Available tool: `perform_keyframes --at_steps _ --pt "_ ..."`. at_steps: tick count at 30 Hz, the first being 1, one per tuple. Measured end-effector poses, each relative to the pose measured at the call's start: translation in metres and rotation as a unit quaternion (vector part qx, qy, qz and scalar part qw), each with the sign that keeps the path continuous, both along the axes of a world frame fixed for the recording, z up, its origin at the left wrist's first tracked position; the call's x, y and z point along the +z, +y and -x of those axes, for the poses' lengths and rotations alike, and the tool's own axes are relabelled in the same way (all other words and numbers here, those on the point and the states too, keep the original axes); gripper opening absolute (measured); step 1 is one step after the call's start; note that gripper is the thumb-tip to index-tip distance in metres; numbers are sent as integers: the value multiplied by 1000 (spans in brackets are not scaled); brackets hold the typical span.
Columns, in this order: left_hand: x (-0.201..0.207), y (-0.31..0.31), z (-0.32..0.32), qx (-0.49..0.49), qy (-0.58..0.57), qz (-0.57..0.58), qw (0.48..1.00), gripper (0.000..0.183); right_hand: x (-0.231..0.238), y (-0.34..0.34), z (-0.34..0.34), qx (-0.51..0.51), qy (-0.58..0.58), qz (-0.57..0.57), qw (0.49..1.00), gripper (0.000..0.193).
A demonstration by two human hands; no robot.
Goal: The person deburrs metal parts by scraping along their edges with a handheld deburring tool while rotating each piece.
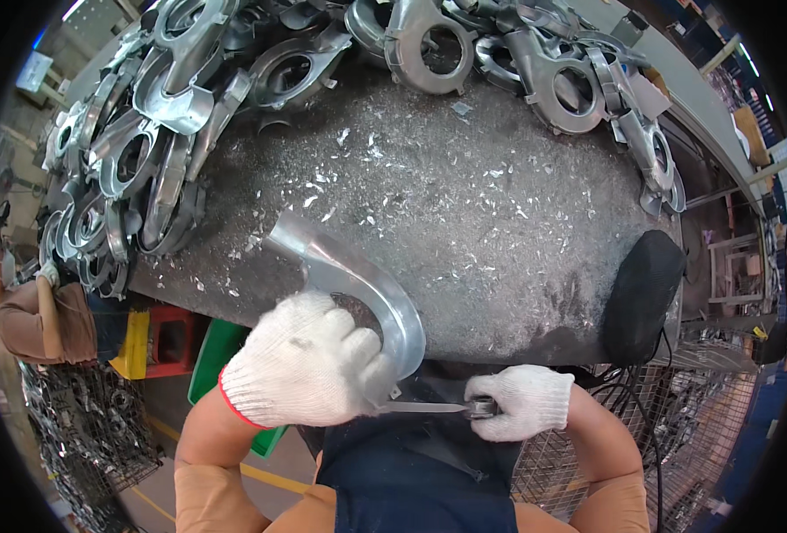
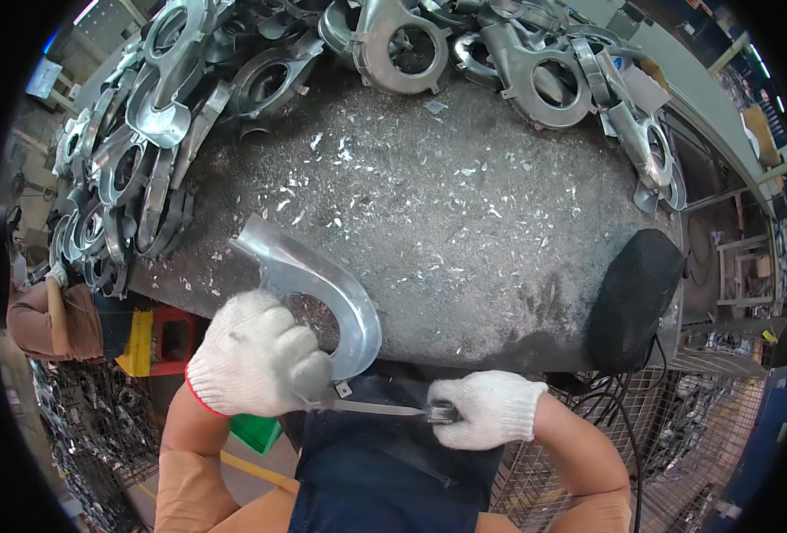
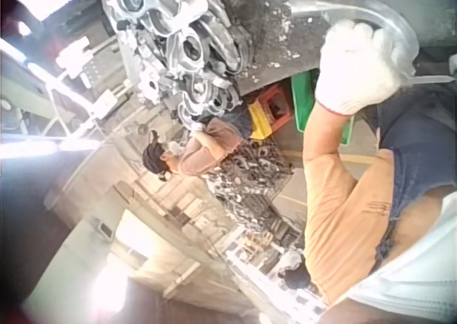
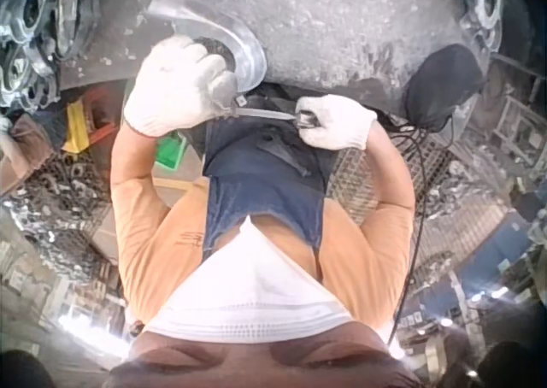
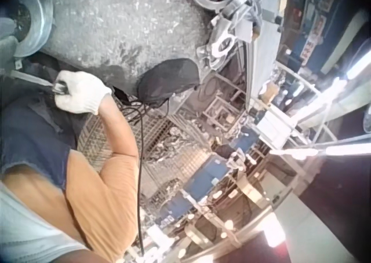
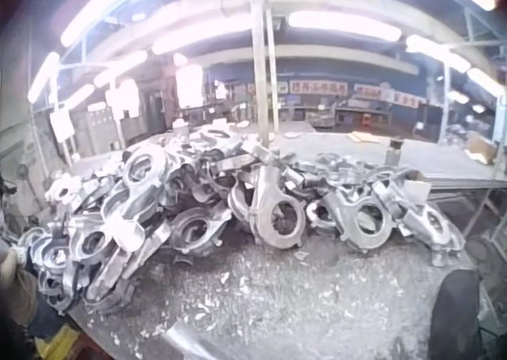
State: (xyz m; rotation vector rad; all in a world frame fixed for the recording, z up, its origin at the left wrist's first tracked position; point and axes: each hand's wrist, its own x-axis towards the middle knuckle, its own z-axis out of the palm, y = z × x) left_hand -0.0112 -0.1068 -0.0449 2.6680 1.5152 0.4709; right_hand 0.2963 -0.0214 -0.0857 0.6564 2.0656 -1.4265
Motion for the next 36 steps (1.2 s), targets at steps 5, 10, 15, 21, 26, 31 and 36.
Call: perform_keyframes --at_steps 5,10,15,21,26,31,36 --pt "19 15 5 -15 -30 52 998 46 1 -25 1 -125 75 -196 970 32" --pt "9 34 5 5 -87 18 996 62 -4 -38 15 -210 38 -267 940 33" --pt "7 9 -1 113 -267 190 938 48 -24 -61 50 -304 153 -230 912 42" --pt "-12 11 11 121 -252 79 957 38 -11 -52 34 -331 136 -210 910 31" --pt "-3 9 -1 94 -307 112 940 41 -20 -61 29 -311 167 -264 897 32" --pt "-5 2 0 90 -303 98 944 38 -11 -59 29 -396 143 -258 870 30" --pt "-26 -6 -9 142 -340 14 930 35 -28 -59 20 -362 168 -231 888 31"
